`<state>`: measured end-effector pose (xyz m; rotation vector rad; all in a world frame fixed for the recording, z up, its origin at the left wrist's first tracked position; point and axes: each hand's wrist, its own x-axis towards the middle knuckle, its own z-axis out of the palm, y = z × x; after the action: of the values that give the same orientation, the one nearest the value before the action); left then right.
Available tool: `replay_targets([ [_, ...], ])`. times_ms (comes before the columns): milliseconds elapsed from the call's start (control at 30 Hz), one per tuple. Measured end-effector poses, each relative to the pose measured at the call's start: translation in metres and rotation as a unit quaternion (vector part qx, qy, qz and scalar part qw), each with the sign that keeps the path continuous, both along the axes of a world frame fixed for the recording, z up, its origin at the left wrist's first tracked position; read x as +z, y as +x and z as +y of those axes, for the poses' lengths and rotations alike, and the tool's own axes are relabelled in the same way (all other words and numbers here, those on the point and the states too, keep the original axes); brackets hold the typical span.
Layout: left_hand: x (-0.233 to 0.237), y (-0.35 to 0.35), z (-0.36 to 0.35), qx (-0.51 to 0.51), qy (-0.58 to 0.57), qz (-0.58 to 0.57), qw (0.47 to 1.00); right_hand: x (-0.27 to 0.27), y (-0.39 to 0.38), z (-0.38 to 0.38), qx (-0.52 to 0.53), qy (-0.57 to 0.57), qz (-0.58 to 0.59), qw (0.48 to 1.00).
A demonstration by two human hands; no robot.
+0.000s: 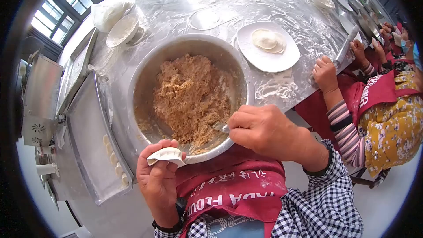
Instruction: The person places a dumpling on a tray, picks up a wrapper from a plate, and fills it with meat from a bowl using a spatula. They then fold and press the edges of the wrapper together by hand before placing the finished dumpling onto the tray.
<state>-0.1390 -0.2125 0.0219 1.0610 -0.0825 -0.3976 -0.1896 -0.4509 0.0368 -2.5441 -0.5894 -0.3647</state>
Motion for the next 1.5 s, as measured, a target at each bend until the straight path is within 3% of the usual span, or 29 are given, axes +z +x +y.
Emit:
replay_targets([
  [133, 0.003, -0.002, -0.005, -0.024, 0.015, -0.011, 1.000, -0.005, -0.005, 0.005, -0.015, -0.017, 0.027, 0.999],
  [233, 0.006, -0.003, -0.011, -0.043, 0.027, -0.007, 0.999, 0.003, -0.006, 0.014, -0.005, 0.033, 0.034, 0.999],
  [367, 0.007, -0.007, -0.015, -0.088, 0.016, -0.028, 0.996, 0.010, -0.004, 0.041, -0.043, 0.161, -0.046, 0.985],
  [500, 0.016, -0.013, -0.020, -0.094, -0.021, 0.023, 0.995, -0.001, 0.009, 0.069, -0.062, 0.285, -0.099, 0.951],
  [667, 0.011, -0.017, -0.018, -0.071, -0.013, 0.025, 0.997, -0.012, 0.017, 0.082, -0.081, 0.289, -0.137, 0.944],
  [733, 0.005, -0.016, -0.016, -0.116, -0.032, -0.002, 0.993, -0.016, 0.020, 0.083, -0.072, 0.288, -0.161, 0.941],
  [867, 0.005, -0.017, -0.017, -0.113, -0.055, -0.001, 0.992, -0.019, 0.022, 0.083, -0.070, 0.294, -0.175, 0.937],
  [967, 0.010, -0.020, -0.021, -0.064, -0.038, 0.063, 0.995, -0.020, 0.020, 0.086, -0.080, 0.326, -0.168, 0.927],
  [1100, 0.004, -0.021, -0.022, -0.064, -0.072, 0.050, 0.994, -0.020, 0.018, 0.086, -0.089, 0.316, -0.176, 0.928],
  [1300, -0.006, -0.024, -0.022, -0.013, -0.025, 0.043, 0.999, -0.022, 0.015, 0.085, -0.068, 0.329, -0.172, 0.926],
  [1500, -0.010, -0.020, -0.016, -0.036, -0.019, 0.034, 0.999, -0.029, 0.018, 0.089, -0.075, 0.328, -0.174, 0.926],
])
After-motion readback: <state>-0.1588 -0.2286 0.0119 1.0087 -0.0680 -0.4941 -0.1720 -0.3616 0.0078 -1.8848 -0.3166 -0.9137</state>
